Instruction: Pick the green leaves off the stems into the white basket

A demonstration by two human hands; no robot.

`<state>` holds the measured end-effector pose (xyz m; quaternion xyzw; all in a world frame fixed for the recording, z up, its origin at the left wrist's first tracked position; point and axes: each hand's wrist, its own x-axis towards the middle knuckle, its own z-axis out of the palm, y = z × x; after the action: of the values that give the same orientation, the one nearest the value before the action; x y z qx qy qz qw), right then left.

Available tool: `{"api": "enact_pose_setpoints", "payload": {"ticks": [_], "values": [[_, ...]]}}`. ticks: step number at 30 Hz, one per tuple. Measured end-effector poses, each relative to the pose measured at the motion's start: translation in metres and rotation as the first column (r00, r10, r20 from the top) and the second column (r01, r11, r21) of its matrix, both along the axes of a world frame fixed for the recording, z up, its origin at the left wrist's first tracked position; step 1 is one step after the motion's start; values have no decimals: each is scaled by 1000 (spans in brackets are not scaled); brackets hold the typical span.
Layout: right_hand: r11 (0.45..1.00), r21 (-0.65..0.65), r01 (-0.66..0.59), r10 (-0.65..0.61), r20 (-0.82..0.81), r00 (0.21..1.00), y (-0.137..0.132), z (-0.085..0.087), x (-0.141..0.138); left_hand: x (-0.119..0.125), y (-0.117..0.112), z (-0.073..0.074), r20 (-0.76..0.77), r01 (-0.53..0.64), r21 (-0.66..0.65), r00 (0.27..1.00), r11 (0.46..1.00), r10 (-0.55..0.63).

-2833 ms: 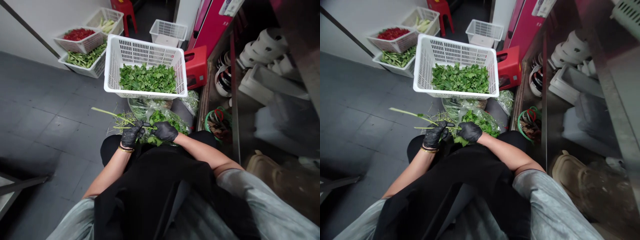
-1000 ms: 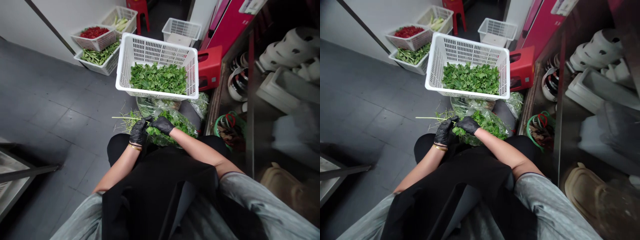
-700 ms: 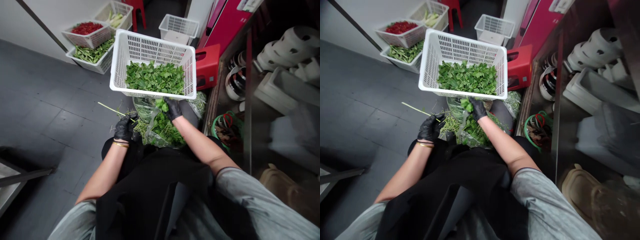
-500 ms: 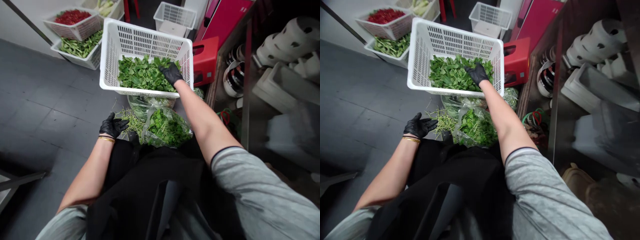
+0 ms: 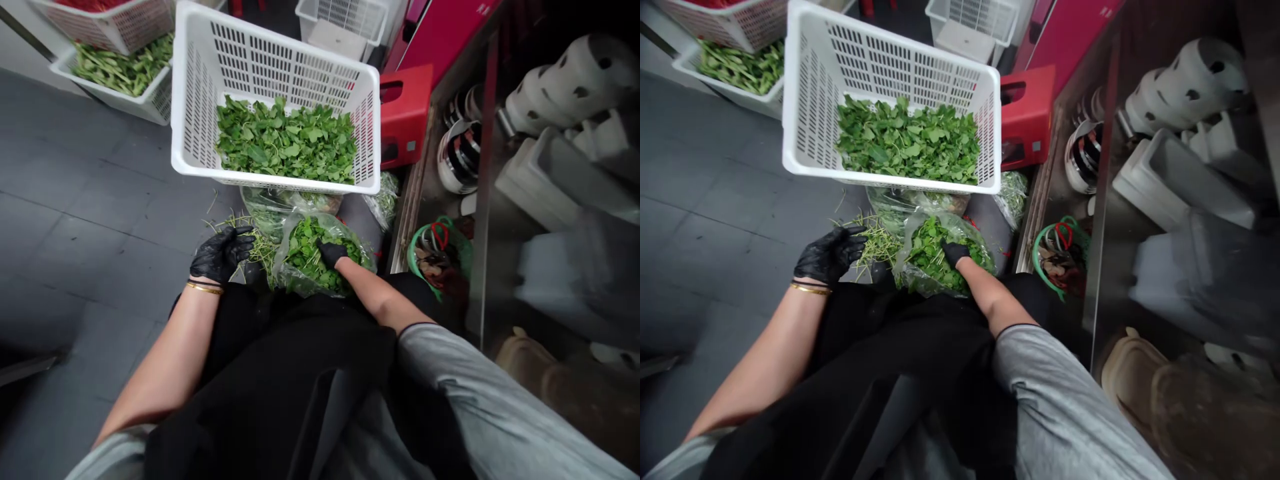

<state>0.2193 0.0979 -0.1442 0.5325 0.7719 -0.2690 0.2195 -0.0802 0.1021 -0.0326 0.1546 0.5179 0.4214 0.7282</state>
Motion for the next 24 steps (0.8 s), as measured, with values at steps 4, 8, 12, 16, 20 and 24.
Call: {"api": "enact_pose_setpoints", "payload": {"ticks": [4, 8, 12, 16, 20, 24], "values": [[997, 39, -65, 66, -23, 998, 4, -4, 8, 4, -7, -1, -62, -6, -2, 998, 1000, 6], [990, 86, -109, 116, -93, 989, 6, 20, 31, 0, -15, 1, -88, -3, 9, 996, 1000, 4], [994, 111, -1, 21, -187, 982, 8, 53, 63, 13, -25, 0, -85, 41, 19, 996, 999, -39], [982, 105, 157, -122, -281, 952, 11, 88, 84, 38, -39, -5, -92, 99, 102, 992, 990, -90], [950, 53, 308, -249, -466, 849, 0, 114, 68, 58, -52, -8, -152, 137, 173, 982, 975, -111], [763, -312, 566, -594, -682, 426, -24, 123, 17, 85, -67, -5, -213, 186, 208, 967, 960, -141]]}}
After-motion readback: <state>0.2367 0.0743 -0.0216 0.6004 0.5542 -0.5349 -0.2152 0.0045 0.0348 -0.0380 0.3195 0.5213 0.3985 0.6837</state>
